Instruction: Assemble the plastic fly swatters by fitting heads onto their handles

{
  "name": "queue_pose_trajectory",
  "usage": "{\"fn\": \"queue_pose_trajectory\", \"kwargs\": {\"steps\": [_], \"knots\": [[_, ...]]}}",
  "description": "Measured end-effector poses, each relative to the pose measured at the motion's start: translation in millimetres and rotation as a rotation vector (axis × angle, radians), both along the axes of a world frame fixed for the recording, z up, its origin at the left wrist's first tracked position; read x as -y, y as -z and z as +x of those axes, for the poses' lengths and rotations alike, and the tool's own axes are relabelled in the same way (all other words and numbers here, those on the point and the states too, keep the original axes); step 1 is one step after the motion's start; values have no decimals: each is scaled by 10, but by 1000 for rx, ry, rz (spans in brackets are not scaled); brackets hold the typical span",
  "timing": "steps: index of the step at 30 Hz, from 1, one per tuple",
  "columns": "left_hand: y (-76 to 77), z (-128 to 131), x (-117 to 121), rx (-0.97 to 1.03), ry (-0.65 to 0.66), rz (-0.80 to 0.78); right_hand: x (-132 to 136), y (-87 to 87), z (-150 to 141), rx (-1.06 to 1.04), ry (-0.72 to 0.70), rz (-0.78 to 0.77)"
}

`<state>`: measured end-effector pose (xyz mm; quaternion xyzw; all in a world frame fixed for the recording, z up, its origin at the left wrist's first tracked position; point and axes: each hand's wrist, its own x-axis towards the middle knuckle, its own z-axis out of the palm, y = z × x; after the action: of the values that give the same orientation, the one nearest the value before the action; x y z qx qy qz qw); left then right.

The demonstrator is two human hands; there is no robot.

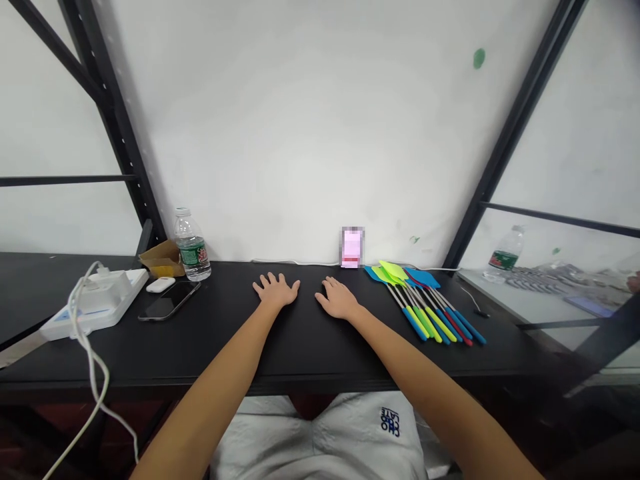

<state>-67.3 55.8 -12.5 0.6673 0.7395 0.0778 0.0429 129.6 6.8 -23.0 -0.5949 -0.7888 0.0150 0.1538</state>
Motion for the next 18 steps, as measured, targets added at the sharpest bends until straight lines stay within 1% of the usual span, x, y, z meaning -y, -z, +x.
{"fn": "queue_pose_trajectory", "kwargs": {"steps": [5,10,18], "knots": [[22,22,0,-21,91,-27,-35,4,8,28,-16,-106],[43,36,20,-40,218,-22,-48,14,12,59,-25,-139],[33,28,59,-55,297,-25,-49,9,29,71,-37,-169]]}}
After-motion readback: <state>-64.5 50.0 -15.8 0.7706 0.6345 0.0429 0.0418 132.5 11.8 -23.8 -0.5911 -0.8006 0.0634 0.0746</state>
